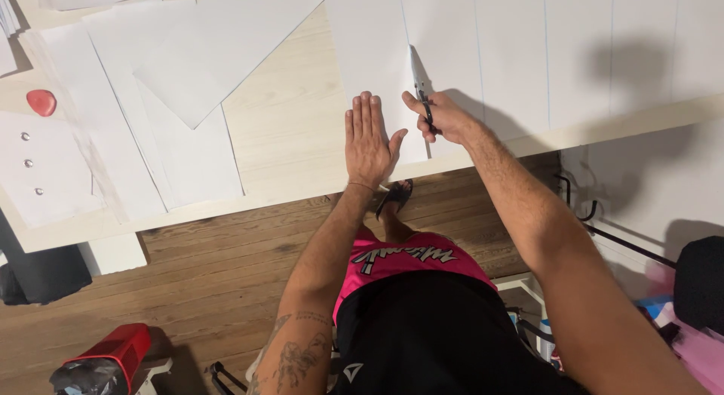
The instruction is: Cutting strips of paper along pre-marked lines using scissors
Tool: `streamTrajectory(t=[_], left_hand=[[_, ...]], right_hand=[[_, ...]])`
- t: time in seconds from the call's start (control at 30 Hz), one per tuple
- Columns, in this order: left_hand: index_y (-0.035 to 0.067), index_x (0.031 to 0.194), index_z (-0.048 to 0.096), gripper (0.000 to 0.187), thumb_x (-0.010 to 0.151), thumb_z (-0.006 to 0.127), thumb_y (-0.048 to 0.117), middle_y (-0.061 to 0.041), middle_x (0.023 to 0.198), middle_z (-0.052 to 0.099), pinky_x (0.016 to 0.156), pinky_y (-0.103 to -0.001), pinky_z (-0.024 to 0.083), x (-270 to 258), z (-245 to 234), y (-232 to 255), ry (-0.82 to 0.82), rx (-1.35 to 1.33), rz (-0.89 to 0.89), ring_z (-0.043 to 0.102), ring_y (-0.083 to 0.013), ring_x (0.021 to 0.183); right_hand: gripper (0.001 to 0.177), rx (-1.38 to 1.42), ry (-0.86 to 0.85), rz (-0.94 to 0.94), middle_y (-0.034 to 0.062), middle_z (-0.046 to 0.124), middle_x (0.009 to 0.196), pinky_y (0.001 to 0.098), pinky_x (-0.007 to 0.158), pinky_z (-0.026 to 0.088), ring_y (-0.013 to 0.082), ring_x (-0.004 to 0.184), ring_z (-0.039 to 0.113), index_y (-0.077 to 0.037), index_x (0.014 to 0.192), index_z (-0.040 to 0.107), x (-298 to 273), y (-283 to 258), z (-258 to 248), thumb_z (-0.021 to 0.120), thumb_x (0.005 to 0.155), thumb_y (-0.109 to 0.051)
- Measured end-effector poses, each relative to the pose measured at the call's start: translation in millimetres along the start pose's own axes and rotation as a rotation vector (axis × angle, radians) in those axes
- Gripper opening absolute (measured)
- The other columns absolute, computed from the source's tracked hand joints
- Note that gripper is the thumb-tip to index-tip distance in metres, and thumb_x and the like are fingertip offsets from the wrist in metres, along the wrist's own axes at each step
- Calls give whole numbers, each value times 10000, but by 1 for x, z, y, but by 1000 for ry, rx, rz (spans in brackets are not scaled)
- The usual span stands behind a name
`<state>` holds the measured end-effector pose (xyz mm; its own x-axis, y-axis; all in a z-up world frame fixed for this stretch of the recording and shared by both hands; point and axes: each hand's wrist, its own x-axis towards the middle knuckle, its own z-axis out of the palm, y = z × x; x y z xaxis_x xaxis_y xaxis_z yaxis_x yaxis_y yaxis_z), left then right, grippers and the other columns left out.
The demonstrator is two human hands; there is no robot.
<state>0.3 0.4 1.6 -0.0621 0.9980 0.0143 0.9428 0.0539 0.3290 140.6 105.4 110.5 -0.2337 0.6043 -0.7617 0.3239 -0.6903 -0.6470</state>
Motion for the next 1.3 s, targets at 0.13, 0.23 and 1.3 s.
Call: streamTrajectory(t=[0.13,0.23,1.3], left_hand=[[53,1650,208,922,1029,197,735,-166,1732,174,1354,-455,80,0,-2,0,0,-8,-1,145,-302,1616],[45,1642,228,923,1028,197,733,-170,1726,191,1351,-457,91,0,-3,0,8,-7,3,158,-307,1614],[44,1643,233,921,1025,197,726,-170,1723,210,1344,-462,120,3,-1,0,50,-33,7,193,-307,1607]], right_hand=[[660,-11,-3,4,49,487,485,289,348,446,187,313,521,-90,636,513,3,-7,-1,776,909,-630],[648,-21,-14,9,48,492,497,278,366,448,188,320,527,-84,640,525,6,-11,-3,767,926,-612],[641,-35,18,-3,36,494,510,283,381,451,178,337,527,-115,705,510,60,-57,-12,789,916,-652]])
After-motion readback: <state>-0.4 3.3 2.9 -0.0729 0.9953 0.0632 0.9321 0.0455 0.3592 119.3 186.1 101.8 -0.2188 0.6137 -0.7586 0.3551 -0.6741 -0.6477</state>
